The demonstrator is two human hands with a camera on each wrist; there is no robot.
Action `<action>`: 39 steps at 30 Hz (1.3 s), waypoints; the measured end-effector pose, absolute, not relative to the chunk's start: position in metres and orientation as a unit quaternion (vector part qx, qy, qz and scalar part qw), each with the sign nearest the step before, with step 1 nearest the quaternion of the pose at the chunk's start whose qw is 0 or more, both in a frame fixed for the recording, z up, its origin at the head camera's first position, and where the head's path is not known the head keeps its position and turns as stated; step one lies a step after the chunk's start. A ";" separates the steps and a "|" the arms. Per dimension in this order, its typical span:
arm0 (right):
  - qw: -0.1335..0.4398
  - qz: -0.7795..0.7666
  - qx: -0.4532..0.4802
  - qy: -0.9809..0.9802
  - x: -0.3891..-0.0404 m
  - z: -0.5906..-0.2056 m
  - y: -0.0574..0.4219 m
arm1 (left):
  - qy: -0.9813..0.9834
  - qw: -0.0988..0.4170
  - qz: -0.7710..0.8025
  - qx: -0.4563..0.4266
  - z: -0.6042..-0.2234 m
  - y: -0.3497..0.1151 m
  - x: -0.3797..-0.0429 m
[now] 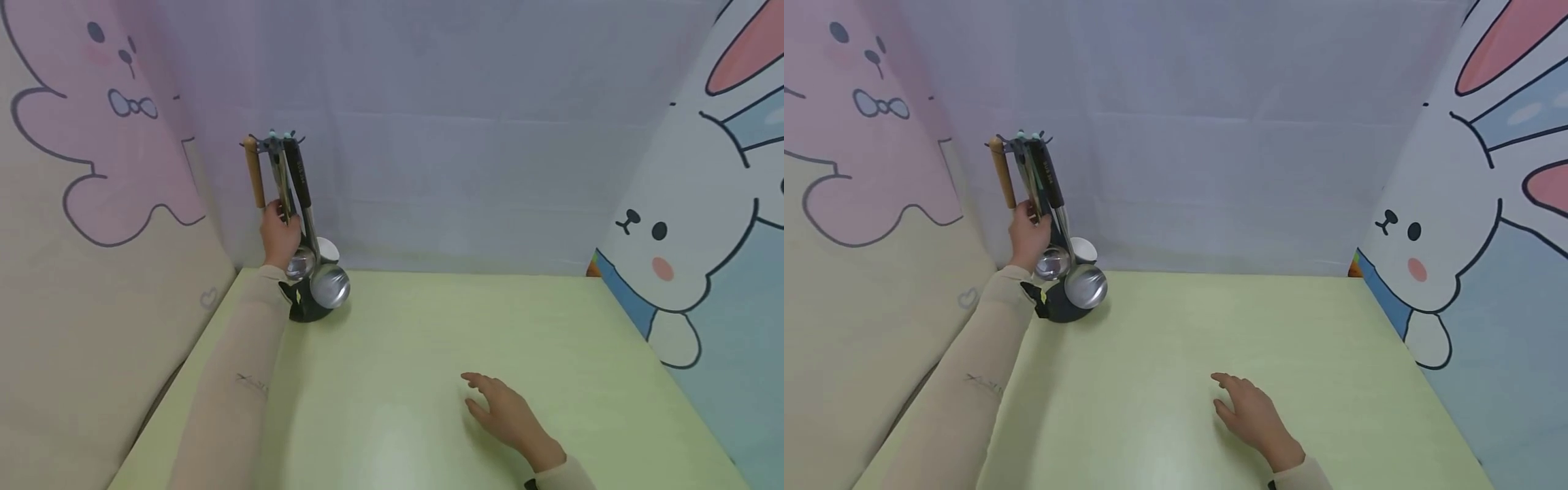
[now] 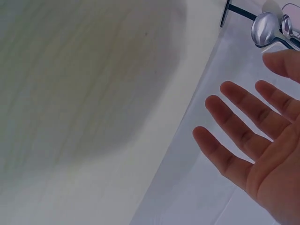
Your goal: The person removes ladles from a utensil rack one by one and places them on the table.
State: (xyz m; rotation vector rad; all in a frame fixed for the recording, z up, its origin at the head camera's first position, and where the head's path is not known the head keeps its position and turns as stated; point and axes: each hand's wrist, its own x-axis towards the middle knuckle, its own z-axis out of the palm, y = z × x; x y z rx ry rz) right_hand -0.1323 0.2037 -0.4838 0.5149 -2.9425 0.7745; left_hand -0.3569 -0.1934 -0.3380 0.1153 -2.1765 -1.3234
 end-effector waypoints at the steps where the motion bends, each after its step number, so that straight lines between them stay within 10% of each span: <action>1: 0.023 0.251 0.167 -0.953 -0.131 -0.484 0.205 | -0.816 0.294 -0.495 0.049 -0.338 -0.193 -0.357; 39: 0.001 0.255 0.198 -0.946 -0.132 -0.493 0.215 | -0.846 0.341 -0.409 0.039 -0.342 -0.196 -0.364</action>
